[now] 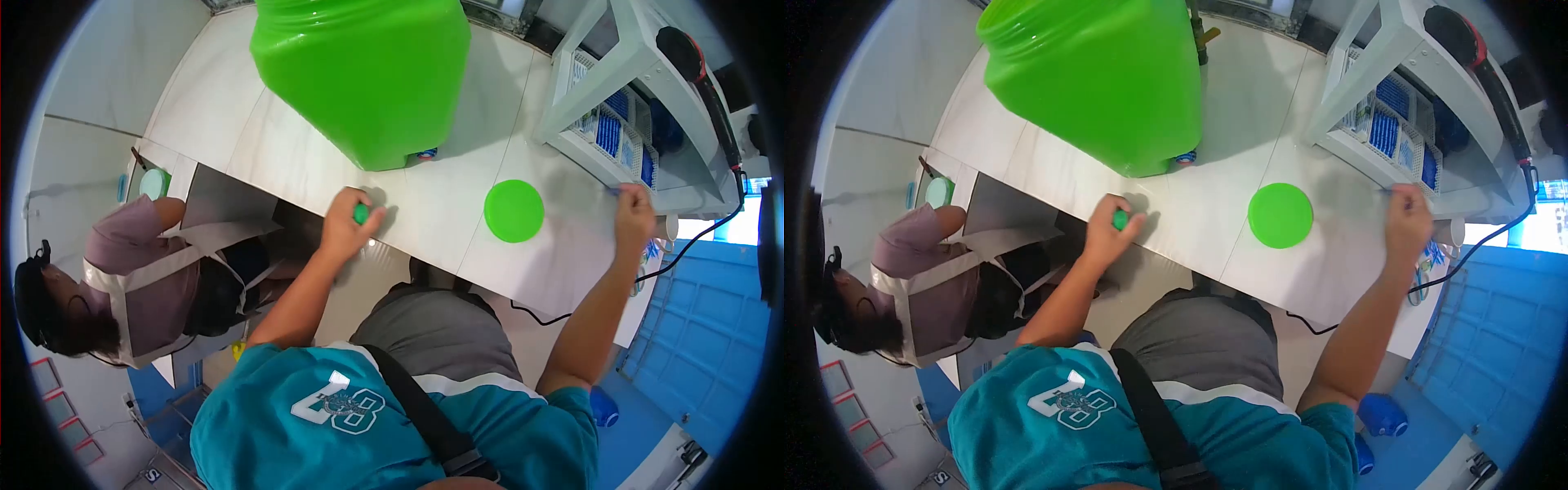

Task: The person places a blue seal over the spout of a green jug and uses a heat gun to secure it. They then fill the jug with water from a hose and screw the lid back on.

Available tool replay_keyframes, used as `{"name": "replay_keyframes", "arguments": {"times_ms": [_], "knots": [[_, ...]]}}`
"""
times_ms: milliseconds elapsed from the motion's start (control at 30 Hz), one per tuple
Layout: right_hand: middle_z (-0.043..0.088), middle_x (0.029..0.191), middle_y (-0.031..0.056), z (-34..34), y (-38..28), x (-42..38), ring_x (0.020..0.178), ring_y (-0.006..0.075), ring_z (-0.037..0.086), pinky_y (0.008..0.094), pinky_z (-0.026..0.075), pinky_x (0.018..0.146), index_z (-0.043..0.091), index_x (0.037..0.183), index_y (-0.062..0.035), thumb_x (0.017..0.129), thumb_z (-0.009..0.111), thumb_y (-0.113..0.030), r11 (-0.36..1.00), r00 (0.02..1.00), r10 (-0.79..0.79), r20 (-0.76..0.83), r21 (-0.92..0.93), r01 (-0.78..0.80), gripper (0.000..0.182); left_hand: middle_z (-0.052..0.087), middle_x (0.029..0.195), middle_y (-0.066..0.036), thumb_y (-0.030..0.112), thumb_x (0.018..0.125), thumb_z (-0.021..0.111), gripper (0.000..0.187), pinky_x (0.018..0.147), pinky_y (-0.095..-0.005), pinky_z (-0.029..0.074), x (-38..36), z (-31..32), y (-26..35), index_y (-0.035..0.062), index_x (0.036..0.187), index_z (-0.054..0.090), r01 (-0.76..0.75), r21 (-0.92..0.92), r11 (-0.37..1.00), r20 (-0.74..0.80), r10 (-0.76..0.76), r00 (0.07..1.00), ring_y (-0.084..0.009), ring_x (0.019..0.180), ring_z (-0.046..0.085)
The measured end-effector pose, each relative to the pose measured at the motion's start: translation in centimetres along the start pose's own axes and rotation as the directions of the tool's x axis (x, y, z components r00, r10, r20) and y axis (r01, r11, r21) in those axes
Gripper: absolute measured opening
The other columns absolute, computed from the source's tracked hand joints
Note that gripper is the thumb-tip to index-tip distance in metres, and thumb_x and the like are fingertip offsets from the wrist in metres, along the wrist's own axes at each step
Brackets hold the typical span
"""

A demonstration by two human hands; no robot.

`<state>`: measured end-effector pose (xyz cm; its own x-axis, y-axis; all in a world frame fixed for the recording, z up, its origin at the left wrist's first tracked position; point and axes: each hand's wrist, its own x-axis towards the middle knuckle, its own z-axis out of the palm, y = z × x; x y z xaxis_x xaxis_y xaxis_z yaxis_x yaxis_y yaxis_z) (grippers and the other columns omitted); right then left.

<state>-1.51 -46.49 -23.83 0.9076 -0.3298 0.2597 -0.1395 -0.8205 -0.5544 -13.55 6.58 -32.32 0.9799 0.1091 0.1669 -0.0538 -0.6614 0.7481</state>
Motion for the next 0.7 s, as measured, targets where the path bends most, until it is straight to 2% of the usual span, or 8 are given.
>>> {"name": "replay_keyframes", "arguments": {"times_ms": [33,67,133,167,267,400,600,700], "knots": [[0.076,0.096,0.0118,0.9,-0.9,-1.7,0.087,0.0270,0.069,0.0397,0.054,0.082,0.076,0.103,-0.0095,0.097,0.065,-0.012,0.991,0.991,-0.131,0.017,0.012,0.131,0.013,0.066,0.097,-0.011,0.019,0.086,0.088,0.034,0.083,-0.0374,0.052,-0.1,0.8,0.6,0.0067,0.099,0.059,-0.202,0.077,0.976,0.069,0.197,0.978,-0.0281,0.091,0.063],[0.076,0.097,0.0114,1.4,-2.1,-3.4,0.089,0.0253,0.068,0.0381,0.053,0.082,0.076,0.104,-0.0087,0.097,0.065,-0.009,0.965,0.965,-0.260,0.029,0.027,0.259,0.013,0.066,0.097,-0.011,0.019,0.086,0.088,0.034,0.083,-0.0374,0.052,-0.3,1.6,1.4,0.0067,0.099,0.059,-0.203,0.079,0.976,0.060,0.199,0.978,-0.0281,0.091,0.063],[0.076,0.100,0.0105,1.3,-5.8,-7.1,0.095,0.0255,0.068,0.0376,0.054,0.084,0.074,0.105,-0.0077,0.096,0.067,-0.009,0.985,0.982,-0.097,0.163,0.160,0.071,0.012,0.066,0.103,-0.016,0.021,0.082,0.090,0.037,0.087,-0.0431,0.053,-0.5,3.1,3.5,0.0073,0.097,0.059,-0.363,0.034,0.931,0.112,0.358,0.927,-0.0368,0.098,0.063],[0.075,0.099,0.0105,1.5,-6.3,-8.4,0.094,0.0252,0.069,0.0367,0.054,0.085,0.074,0.105,-0.0065,0.096,0.067,-0.008,0.972,0.974,-0.144,0.173,0.212,0.106,0.012,0.067,0.102,-0.015,0.022,0.081,0.091,0.037,0.085,-0.0449,0.054,-0.6,3.8,3.8,0.0076,0.096,0.061,-0.403,0.090,0.911,0.092,0.395,0.914,-0.0375,0.097,0.065],[0.074,0.096,0.0102,2.8,-5.5,-11.7,0.091,0.0226,0.069,0.0346,0.054,0.086,0.071,0.105,-0.0027,0.096,0.067,-0.005,0.907,0.959,-0.173,0.223,0.415,0.067,0.010,0.067,0.100,-0.015,0.027,0.083,0.089,0.035,0.081,-0.0478,0.054,-0.7,4.9,3.4,0.0076,0.095,0.063,-0.317,0.164,0.934,0.001,0.322,0.947,-0.0377,0.095,0.065],[0.072,0.092,0.0099,2.1,-5.0,-15.0,0.086,0.0195,0.068,0.0331,0.054,0.082,0.069,0.104,-0.0014,0.096,0.068,-0.004,0.874,0.935,-0.175,0.309,0.486,0.003,0.009,0.068,0.097,-0.014,0.026,0.084,0.087,0.032,0.079,-0.0476,0.054,-0.9,5.6,4.0,0.0073,0.094,0.064,-0.203,0.234,0.951,-0.074,0.226,0.971,-0.0370,0.092,0.066],[0.070,0.087,0.0094,2.8,-1.4,-18.9,0.081,0.0182,0.067,0.0339,0.054,0.077,0.067,0.101,-0.0015,0.094,0.070,-0.008,0.820,0.756,-0.149,0.637,0.507,-0.266,0.010,0.067,0.096,-0.015,0.022,0.085,0.083,0.026,0.082,-0.0473,0.054,-1.0,6.2,5.1,0.0061,0.095,0.064,-0.126,0.296,0.947,-0.109,0.165,0.980,-0.0387,0.094,0.066],[0.071,0.089,0.0123,3.2,-0.4,-20.0,0.082,0.0241,0.068,0.0365,0.055,0.077,0.068,0.100,-0.0025,0.091,0.070,-0.009,0.830,0.778,-0.208,0.593,0.528,-0.181,0.011,0.068,0.096,-0.014,0.024,0.085,0.082,0.027,0.081,-0.0475,0.054,-1.2,6.7,5.1,0.0060,0.094,0.065,-0.111,0.323,0.940,-0.161,0.170,0.972,-0.0377,0.093,0.065]]}}
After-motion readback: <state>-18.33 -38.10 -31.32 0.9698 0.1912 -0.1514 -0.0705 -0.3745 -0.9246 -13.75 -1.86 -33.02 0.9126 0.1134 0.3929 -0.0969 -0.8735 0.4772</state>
